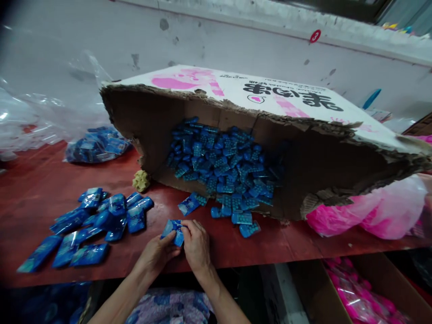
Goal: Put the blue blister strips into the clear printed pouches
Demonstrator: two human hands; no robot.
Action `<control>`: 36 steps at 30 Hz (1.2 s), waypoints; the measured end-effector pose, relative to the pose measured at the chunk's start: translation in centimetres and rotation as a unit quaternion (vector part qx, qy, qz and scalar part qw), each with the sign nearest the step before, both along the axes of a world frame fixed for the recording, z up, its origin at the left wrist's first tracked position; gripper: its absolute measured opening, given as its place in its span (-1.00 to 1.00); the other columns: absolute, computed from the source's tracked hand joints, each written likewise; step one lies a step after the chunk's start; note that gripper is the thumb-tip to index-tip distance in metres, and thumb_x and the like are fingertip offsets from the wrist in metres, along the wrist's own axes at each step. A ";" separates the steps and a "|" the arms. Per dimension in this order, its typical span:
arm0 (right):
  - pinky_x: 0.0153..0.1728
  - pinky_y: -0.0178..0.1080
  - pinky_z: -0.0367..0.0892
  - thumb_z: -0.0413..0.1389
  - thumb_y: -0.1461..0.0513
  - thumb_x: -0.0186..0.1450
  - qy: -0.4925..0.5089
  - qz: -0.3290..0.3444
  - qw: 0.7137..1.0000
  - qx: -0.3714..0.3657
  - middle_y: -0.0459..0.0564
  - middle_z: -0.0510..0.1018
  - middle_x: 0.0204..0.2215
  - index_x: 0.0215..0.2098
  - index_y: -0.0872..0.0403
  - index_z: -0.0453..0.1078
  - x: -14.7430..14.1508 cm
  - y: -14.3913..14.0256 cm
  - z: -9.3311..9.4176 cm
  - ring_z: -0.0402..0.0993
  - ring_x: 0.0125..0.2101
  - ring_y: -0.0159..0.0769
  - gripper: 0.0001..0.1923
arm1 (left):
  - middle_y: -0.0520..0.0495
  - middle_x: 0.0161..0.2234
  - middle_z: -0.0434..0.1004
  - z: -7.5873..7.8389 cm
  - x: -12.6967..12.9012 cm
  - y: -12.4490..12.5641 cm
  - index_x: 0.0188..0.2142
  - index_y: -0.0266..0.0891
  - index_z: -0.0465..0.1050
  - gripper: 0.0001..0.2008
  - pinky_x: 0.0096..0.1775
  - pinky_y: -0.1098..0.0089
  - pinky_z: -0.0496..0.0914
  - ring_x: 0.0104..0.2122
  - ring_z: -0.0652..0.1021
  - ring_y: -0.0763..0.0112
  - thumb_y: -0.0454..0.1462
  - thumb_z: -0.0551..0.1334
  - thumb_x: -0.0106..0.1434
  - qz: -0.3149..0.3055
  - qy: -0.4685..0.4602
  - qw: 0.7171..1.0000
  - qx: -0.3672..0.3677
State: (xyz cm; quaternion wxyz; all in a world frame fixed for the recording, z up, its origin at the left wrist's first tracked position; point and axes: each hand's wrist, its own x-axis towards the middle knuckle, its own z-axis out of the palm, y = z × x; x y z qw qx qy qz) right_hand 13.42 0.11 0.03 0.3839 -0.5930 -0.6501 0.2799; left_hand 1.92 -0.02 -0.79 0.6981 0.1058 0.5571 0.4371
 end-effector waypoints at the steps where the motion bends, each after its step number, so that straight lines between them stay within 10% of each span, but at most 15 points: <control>1: -0.25 -0.35 0.28 -0.06 0.33 0.26 -0.015 0.003 1.000 0.009 -0.07 0.53 -0.36 -0.28 0.04 0.41 0.0 -0.1 0.0 0.43 -0.31 -0.34 -0.78 | -0.06 -0.66 0.49 0.1 -0.2 -0.1 -0.49 -0.35 0.36 -0.87 -0.63 0.47 0.39 -0.71 0.47 0.46 -0.34 0.30 -0.04 -0.002 0.007 1.000 0.001; 6: -0.24 -0.29 0.26 -0.08 0.33 0.29 -0.155 -0.016 0.987 0.049 0.00 0.53 -0.40 -0.26 0.06 0.42 0.3 -0.1 -0.6 0.42 -0.33 -0.27 -0.77 | 0.05 -0.67 0.45 1.0 -1.4 -0.7 -0.05 -0.32 0.25 -0.40 -0.74 0.50 0.27 -0.78 0.43 0.42 -0.25 0.35 -0.10 -0.009 0.163 0.985 0.060; 11: -0.31 -0.35 0.27 -0.06 0.29 0.27 0.003 -0.019 1.000 0.019 -0.05 0.51 -0.41 -0.34 0.06 0.42 0.6 0.0 0.4 0.42 -0.37 -0.34 -0.79 | 0.23 -0.77 0.25 1.4 -2.3 -1.1 -0.05 -0.29 0.28 -0.37 -0.76 0.57 0.12 -0.81 0.27 0.56 -0.19 0.36 -0.14 0.012 0.257 0.955 0.151; 20: -0.37 -0.35 0.28 0.09 0.23 0.11 0.323 0.024 0.936 -0.140 -0.12 0.51 -0.48 -0.36 0.10 0.43 -0.2 -0.7 -0.1 0.39 -0.44 -0.37 -0.86 | 0.08 -0.75 0.34 1.1 -1.0 -1.7 -0.60 -0.33 0.37 -0.73 -0.69 0.53 0.20 -0.75 0.33 0.55 -0.18 0.37 -0.19 -0.024 0.071 0.992 0.106; 36: -0.52 -0.42 0.21 -0.02 0.18 0.22 0.230 -0.015 0.960 -0.156 -0.15 0.42 -0.57 -0.41 0.11 0.35 -1.5 -2.0 -1.1 0.30 -0.55 -0.43 -0.82 | 0.04 -0.65 0.47 0.7 0.0 -1.6 -0.51 -0.34 0.44 -0.72 -0.64 0.51 0.32 -0.69 0.42 0.52 -0.24 0.41 -0.24 0.038 -0.019 0.995 0.088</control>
